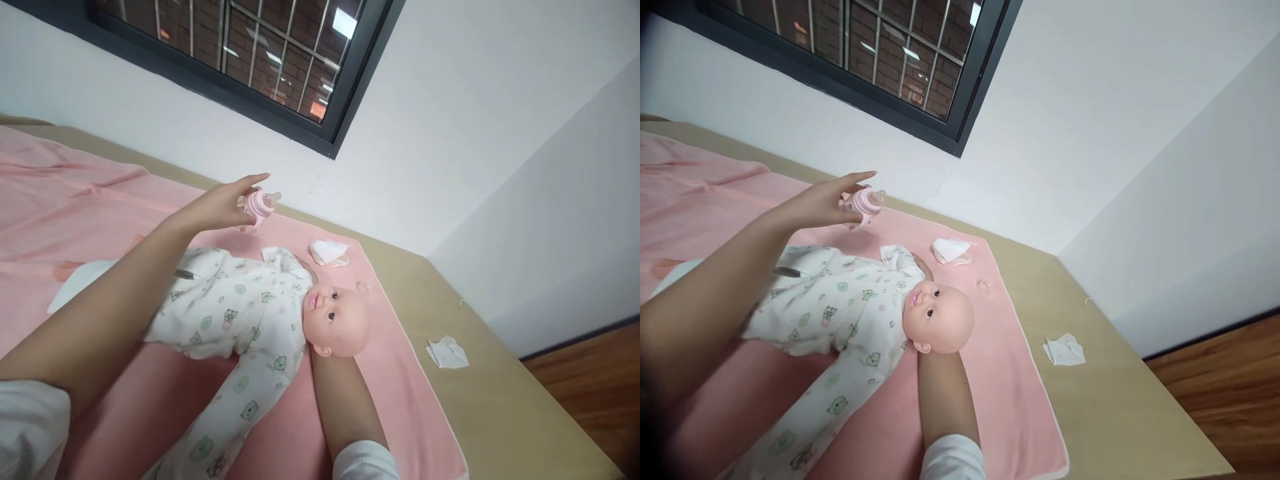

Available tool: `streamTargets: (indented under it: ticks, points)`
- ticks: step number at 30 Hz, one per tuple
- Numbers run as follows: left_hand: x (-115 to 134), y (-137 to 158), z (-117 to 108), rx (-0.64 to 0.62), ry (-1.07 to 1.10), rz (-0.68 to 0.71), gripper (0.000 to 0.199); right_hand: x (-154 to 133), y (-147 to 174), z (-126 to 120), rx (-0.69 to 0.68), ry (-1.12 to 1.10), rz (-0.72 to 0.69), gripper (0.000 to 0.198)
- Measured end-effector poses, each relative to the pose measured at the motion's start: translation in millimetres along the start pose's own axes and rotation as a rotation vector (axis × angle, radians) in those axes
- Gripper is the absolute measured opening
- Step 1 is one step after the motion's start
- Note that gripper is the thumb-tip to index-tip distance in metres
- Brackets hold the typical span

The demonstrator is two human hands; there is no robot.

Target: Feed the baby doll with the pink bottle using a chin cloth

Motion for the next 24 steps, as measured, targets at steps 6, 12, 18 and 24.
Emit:
streamTargets:
  ticks: [6,12,18,24]
  points:
    - [-56.5,-4.6,22.3,0.046,0.433,-0.256,0.093,5.9,2.6,2.2,-0.025,0.032,-0.031,0.048]
    - [-90.0,-1.6,32.4,0.021,0.325,-0.385,0.064,16.3,0.5,-5.8,0.08,-0.244,0.062,0.056]
    - [-127.0,-6.4,42.6,0.095,0.237,-0.449,0.063,-2.8,39.1,59.6,-1.021,0.354,-0.217,0.023]
    - [-148.8,-8.7,51.4,0.093,0.219,-0.465,0.066,-26.0,16.1,47.2,-0.764,0.398,-0.231,0.016]
Point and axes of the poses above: each hand's wrist, its own y-axis away from the middle knuckle, its own z-axis out of the palm, x = y × z, the point moved 9 cm from there along -y, towards the middle knuckle, and after that the axes turned 4 degrees about x, right-handed, at the moved point
